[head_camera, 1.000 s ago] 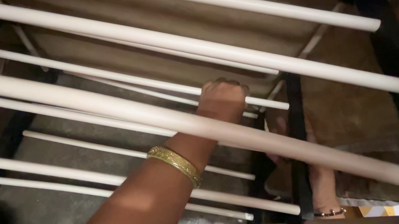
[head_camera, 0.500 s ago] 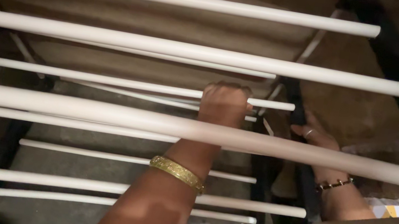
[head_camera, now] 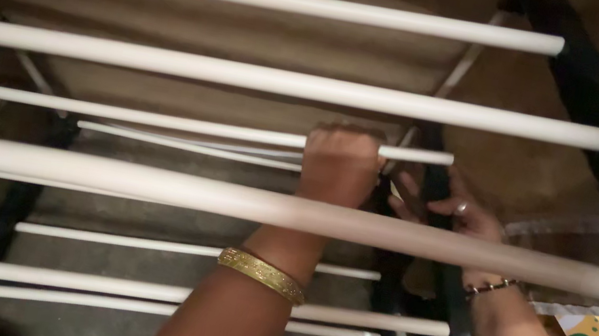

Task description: The person assembles a collapsible drying rack by inserting white horizontal bars into the side supports. They adjust the bars to ensure they are properly seated and aligned within the frame.

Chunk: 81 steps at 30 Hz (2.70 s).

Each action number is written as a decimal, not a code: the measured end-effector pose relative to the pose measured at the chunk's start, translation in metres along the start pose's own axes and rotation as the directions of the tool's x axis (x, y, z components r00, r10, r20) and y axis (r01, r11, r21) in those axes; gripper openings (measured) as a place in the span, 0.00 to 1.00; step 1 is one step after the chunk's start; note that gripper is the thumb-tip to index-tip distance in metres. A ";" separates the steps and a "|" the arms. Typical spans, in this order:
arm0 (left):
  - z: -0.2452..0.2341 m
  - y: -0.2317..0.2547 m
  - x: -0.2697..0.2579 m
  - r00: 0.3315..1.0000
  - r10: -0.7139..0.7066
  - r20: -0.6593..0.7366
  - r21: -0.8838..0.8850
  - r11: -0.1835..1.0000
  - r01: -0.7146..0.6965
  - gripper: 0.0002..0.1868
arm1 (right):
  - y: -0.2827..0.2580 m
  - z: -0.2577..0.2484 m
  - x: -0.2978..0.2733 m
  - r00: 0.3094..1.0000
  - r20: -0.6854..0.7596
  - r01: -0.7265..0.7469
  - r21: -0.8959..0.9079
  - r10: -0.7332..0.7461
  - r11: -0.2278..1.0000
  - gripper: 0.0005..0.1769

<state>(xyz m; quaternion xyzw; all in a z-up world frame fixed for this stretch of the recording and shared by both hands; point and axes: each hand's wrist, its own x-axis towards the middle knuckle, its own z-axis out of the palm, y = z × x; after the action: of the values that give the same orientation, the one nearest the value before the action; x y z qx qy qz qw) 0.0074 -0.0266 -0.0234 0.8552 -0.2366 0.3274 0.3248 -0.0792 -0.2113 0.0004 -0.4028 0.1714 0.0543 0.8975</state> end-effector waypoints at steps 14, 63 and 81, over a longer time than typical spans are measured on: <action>-0.008 -0.004 -0.002 0.985 0.126 -0.118 0.106 0.988 -0.114 0.05 | -0.001 -0.044 0.030 0.989 0.111 0.135 -0.362 -0.102 0.922 0.51; -0.035 0.052 0.020 0.849 0.188 0.494 -0.137 0.981 -0.138 0.17 | -0.019 -0.035 0.061 0.822 -0.357 -0.358 -0.930 -0.444 0.084 0.27; -0.010 0.061 0.015 0.850 0.041 0.525 -0.112 0.994 0.021 0.19 | -0.013 -0.049 0.068 0.896 -0.269 -0.092 -0.891 -0.353 0.446 0.22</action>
<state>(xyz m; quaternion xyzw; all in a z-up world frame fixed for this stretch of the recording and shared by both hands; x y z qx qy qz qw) -0.0239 -0.0636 0.0177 0.8911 -0.3390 0.0685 0.2938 -0.0251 -0.2591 -0.0444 -0.8238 0.2727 -0.0232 0.4964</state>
